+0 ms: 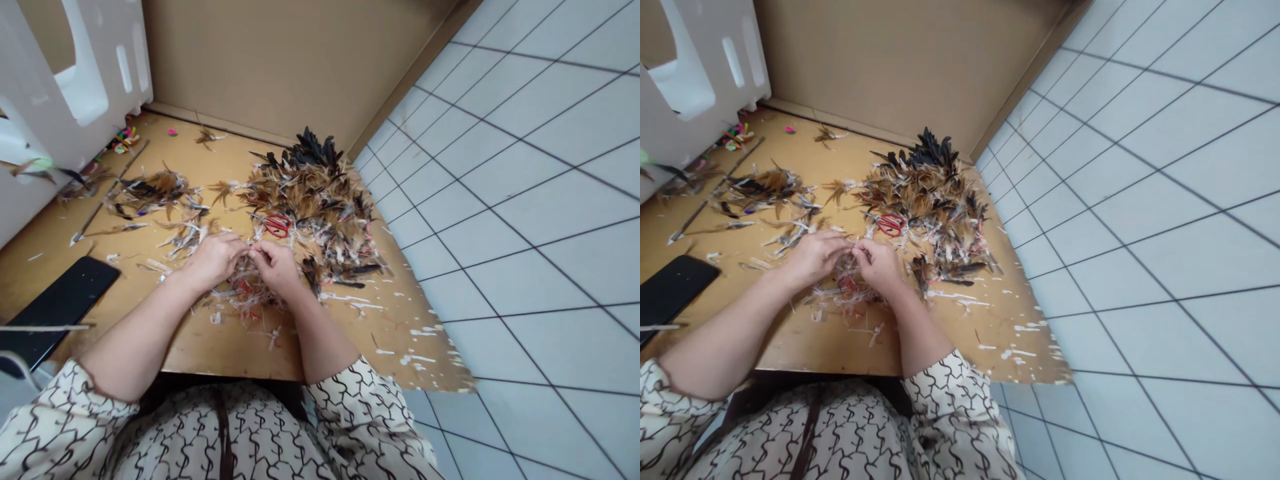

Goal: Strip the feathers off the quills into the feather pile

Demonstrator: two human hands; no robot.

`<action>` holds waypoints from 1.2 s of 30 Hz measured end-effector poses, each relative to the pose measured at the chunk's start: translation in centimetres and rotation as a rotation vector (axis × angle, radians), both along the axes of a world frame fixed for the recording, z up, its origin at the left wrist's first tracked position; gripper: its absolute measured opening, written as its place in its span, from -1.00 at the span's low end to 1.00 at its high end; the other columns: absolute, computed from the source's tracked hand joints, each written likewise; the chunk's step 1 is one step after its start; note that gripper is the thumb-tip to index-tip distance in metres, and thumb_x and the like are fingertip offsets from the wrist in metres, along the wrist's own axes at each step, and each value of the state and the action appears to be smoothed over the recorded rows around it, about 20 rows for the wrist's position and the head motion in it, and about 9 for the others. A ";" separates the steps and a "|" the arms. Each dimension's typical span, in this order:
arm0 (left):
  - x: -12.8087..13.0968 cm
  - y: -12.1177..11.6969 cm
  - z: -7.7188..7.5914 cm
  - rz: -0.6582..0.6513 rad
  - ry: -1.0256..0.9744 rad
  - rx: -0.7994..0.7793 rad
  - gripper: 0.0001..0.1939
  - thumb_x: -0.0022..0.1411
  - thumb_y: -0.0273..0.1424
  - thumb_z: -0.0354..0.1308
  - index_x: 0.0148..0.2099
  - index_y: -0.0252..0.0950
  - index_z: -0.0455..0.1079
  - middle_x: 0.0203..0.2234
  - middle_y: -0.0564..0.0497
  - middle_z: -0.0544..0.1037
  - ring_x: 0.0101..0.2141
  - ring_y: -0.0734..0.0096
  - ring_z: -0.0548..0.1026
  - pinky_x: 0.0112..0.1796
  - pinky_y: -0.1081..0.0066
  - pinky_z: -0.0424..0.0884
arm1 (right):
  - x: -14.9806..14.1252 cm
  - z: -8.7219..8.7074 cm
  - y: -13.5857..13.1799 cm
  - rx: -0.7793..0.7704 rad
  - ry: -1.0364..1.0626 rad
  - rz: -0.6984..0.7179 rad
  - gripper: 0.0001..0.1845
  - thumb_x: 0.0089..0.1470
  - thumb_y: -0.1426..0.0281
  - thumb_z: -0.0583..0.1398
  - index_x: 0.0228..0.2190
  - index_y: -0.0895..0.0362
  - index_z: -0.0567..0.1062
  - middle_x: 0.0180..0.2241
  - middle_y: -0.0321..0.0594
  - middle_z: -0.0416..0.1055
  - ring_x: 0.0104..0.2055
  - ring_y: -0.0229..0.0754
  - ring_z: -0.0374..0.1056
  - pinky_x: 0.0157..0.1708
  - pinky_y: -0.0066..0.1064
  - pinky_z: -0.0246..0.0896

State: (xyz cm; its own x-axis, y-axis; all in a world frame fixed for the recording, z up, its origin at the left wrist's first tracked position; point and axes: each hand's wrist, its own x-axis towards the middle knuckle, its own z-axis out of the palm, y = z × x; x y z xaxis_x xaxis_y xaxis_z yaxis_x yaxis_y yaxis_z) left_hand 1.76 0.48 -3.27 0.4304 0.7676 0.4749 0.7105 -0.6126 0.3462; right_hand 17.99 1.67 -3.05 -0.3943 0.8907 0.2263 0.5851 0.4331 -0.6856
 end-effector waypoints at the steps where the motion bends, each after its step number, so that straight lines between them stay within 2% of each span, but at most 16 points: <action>1: -0.1 0.0 0.1 0.001 -0.002 -0.017 -0.73 0.23 -0.45 -0.07 -0.32 -0.30 0.48 -0.49 -0.07 0.50 -0.42 0.37 0.45 -0.34 0.39 0.34 | 0.0 0.0 0.0 0.013 -0.002 0.001 -0.81 0.01 0.37 0.07 -0.53 0.13 0.43 -0.65 -0.35 0.22 -0.57 -0.31 0.08 -0.49 -0.46 -0.03; 7: -0.3 -0.1 0.7 -0.003 0.053 -0.056 -0.70 0.23 -0.44 -0.11 -0.38 -0.32 0.44 -0.51 -0.10 0.49 -0.42 0.31 0.44 -0.35 0.37 0.31 | -0.1 0.2 -0.4 0.057 -0.006 0.005 -0.80 0.03 0.37 0.06 -0.52 0.13 0.45 -0.63 -0.32 0.27 -0.54 -0.29 0.12 -0.46 -0.45 -0.01; 12: -0.6 0.2 0.5 0.043 0.023 -0.132 -0.75 0.15 -0.46 -0.07 -0.43 -0.29 0.43 -0.52 -0.08 0.49 -0.45 0.33 0.42 -0.41 0.40 0.24 | -0.7 0.0 -0.6 0.006 0.059 -0.022 -0.82 0.03 0.35 0.08 -0.49 0.13 0.44 -0.61 -0.33 0.29 -0.53 -0.30 0.15 -0.45 -0.45 0.03; 15: -1.0 0.5 0.5 0.142 -0.178 -0.233 -0.82 0.08 -0.45 0.00 -0.47 -0.28 0.41 -0.56 -0.03 0.47 -0.50 0.36 0.37 -0.43 0.42 0.20 | -1.0 -0.1 -0.6 -0.065 0.204 -0.067 -0.84 0.02 0.31 0.10 -0.44 0.13 0.42 -0.56 -0.33 0.32 -0.53 -0.31 0.16 -0.46 -0.46 0.06; 18: -1.4 0.8 0.8 0.263 -0.551 -0.378 -0.86 0.04 -0.42 0.05 -0.51 -0.28 0.39 -0.66 0.07 0.40 -0.58 0.46 0.29 -0.48 0.47 0.17 | -1.2 0.0 -0.8 -0.074 0.216 -0.046 -0.89 0.00 0.34 0.13 -0.47 0.12 0.40 -0.54 -0.32 0.33 -0.50 -0.31 0.18 -0.43 -0.45 0.10; 20: -1.5 1.0 1.2 0.300 -0.787 -0.471 -0.86 0.01 -0.41 0.10 -0.56 -0.29 0.36 -0.72 0.11 0.35 -0.64 0.52 0.23 -0.54 0.51 0.13 | -1.3 0.2 -1.2 -0.038 0.106 0.091 -0.91 -0.02 0.39 0.16 -0.51 0.12 0.40 -0.53 -0.31 0.33 -0.46 -0.29 0.19 -0.37 -0.43 0.12; 23: -1.5 1.0 1.8 0.298 -1.022 -0.567 -0.85 -0.05 -0.41 0.17 -0.60 -0.32 0.34 -0.75 0.13 0.33 -0.70 0.61 0.13 -0.61 0.54 0.04 | -1.7 0.3 -1.9 0.025 -0.079 0.351 -0.91 -0.05 0.41 0.22 -0.54 0.13 0.42 -0.52 -0.29 0.34 -0.39 -0.26 0.21 -0.28 -0.39 0.12; 25: -1.4 1.0 2.0 0.294 -1.114 -0.608 -0.87 -0.06 -0.41 0.19 -0.57 -0.33 0.36 -0.75 0.12 0.35 -0.73 0.65 0.08 -0.65 0.55 -0.02 | -2.1 0.3 -2.3 0.057 -0.164 0.437 -0.90 -0.05 0.37 0.24 -0.51 0.13 0.43 -0.49 -0.26 0.36 -0.35 -0.23 0.20 -0.24 -0.36 0.11; 28: -1.3 1.0 2.2 0.287 -1.176 -0.650 -0.88 -0.06 -0.43 0.21 -0.56 -0.35 0.37 -0.76 0.11 0.36 -0.76 0.68 0.07 -0.69 0.56 -0.07 | -2.8 -0.1 -2.9 0.104 -0.263 0.459 -0.84 -0.04 0.30 0.23 -0.45 0.15 0.45 -0.41 -0.19 0.38 -0.28 -0.17 0.20 -0.19 -0.31 0.10; 31: -1.2 1.0 2.2 0.289 -1.195 -0.661 -0.86 -0.06 -0.43 0.23 -0.57 -0.36 0.37 -0.77 0.11 0.36 -0.76 0.70 0.08 -0.69 0.58 -0.07 | -3.1 -0.3 -3.1 0.158 -0.369 0.473 -0.90 0.02 0.39 0.15 -0.47 0.15 0.44 -0.41 -0.18 0.38 -0.26 -0.14 0.20 -0.16 -0.27 0.07; 33: -1.2 1.1 2.2 0.301 -1.203 -0.665 -0.85 -0.07 -0.42 0.25 -0.57 -0.36 0.37 -0.77 0.11 0.36 -0.77 0.71 0.09 -0.70 0.59 -0.06 | -2.9 -0.4 -2.8 0.178 -0.389 0.415 -0.85 0.05 0.46 0.08 -0.48 0.14 0.43 -0.44 -0.18 0.38 -0.29 -0.16 0.19 -0.17 -0.28 0.06; 36: -1.3 1.1 2.2 0.309 -1.219 -0.686 -0.84 -0.06 -0.42 0.26 -0.57 -0.36 0.36 -0.77 0.11 0.36 -0.78 0.72 0.09 -0.71 0.61 -0.06 | -2.2 -0.3 -1.8 0.136 -0.332 0.240 -0.87 0.01 0.50 0.07 -0.49 0.14 0.41 -0.47 -0.19 0.37 -0.35 -0.17 0.19 -0.24 -0.31 0.07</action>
